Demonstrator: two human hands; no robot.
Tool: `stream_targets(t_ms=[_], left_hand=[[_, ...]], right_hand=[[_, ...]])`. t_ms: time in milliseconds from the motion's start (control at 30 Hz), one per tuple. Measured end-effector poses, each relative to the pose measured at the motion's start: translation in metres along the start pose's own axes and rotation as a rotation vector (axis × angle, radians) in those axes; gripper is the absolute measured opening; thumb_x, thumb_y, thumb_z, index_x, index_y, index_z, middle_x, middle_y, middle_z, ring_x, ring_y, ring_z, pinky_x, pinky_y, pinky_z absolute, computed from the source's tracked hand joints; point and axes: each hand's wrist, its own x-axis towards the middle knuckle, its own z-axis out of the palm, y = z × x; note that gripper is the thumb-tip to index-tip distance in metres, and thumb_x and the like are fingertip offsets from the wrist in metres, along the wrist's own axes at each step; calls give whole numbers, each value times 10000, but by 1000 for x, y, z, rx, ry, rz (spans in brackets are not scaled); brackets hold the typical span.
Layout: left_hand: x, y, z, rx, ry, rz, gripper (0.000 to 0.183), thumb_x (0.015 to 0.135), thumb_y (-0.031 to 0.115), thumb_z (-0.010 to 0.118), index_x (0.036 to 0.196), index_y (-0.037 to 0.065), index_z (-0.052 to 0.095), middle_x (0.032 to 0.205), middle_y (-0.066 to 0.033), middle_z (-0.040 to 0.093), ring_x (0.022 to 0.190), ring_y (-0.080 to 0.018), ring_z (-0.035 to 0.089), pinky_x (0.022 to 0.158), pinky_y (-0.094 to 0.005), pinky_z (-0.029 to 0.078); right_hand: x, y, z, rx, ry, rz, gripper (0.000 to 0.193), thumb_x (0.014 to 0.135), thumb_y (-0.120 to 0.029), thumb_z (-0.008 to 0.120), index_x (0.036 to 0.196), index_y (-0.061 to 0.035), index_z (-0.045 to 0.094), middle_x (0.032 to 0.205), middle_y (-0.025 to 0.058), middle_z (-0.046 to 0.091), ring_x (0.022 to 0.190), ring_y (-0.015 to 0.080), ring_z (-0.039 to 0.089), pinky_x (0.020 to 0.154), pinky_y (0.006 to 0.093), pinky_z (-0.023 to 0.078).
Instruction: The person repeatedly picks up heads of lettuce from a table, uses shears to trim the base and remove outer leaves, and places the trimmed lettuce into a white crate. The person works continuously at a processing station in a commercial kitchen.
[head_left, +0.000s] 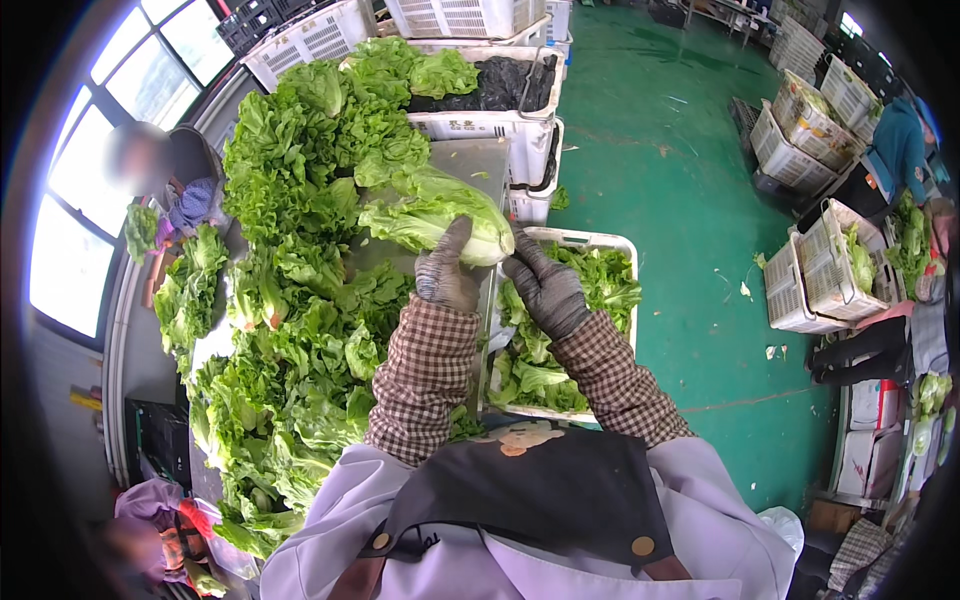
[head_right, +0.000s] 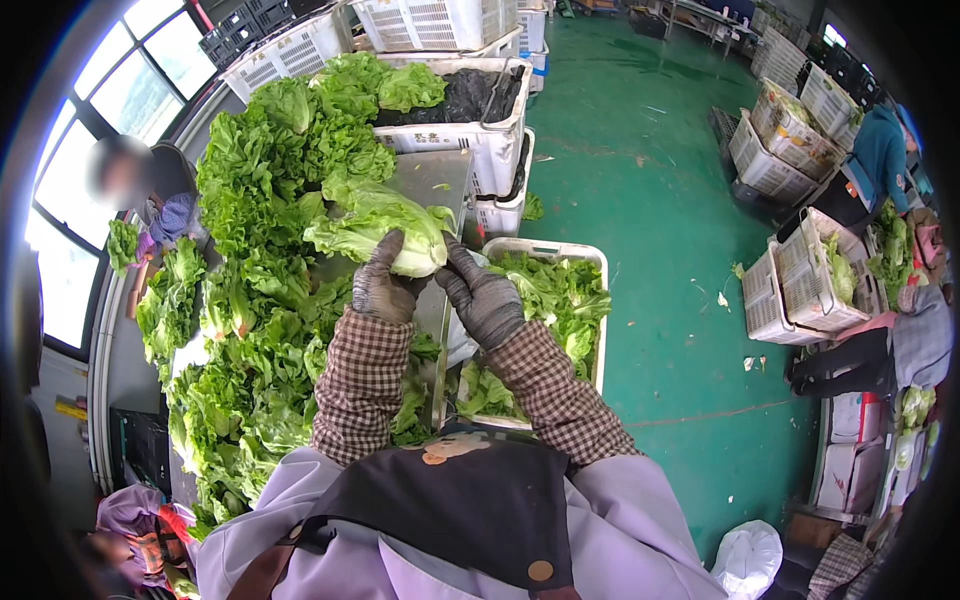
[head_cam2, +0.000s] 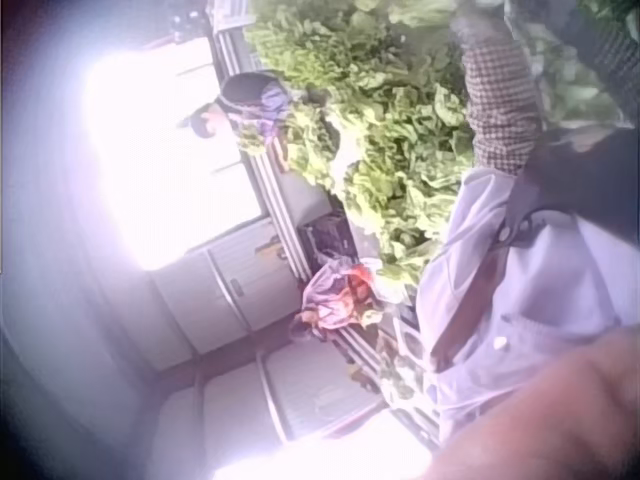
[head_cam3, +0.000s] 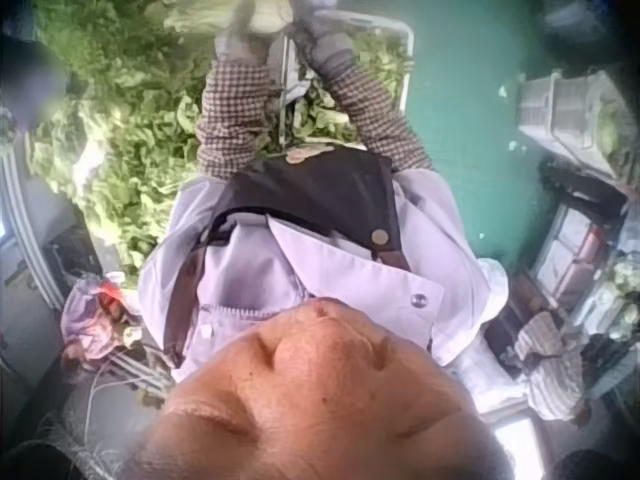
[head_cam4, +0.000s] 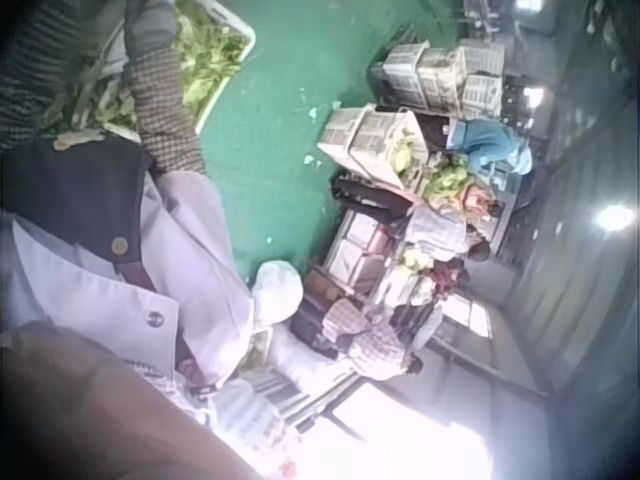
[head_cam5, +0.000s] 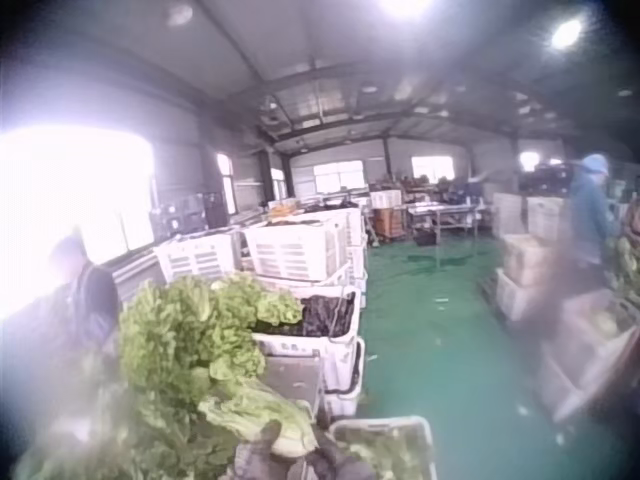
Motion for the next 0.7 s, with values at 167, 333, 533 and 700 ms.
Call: stream_targets(t_ms=[167,333,533,700], left_hand=[[1,2,-10,-173,-55,-2,452,772,204,617,1187,100,470,1135,-98,551,1070,-288,519,864,-481,466],[-1,0,-7,-284,-264,-253,656,682,276,627,1270,88,408,1249,-127,485,1141,-330,463,951,-545,362],[-4,-14,-8,-309,-520,-279,716,674,232,693,1297,80,375,1265,-122,468,1159,-294,456,1002,-438,354],[-3,-7,-23,-273,-498,-268,717,722,297,682,1322,106,339,1298,-124,434,1171,-306,440,1001,-486,339]], right_hand=[[-6,9,-18,970,-20,731,535,817,-434,604,1207,-96,465,679,-10,467,504,78,372,420,224,328],[-10,16,-19,1057,42,923,866,701,-722,503,1245,-56,392,817,34,569,496,87,382,407,213,314],[-11,-54,-10,685,152,475,379,808,-314,651,1015,-4,583,747,18,597,507,67,483,415,194,379],[-3,-44,-5,615,232,370,371,839,-375,593,1004,-43,600,737,31,616,439,65,472,369,180,346]])
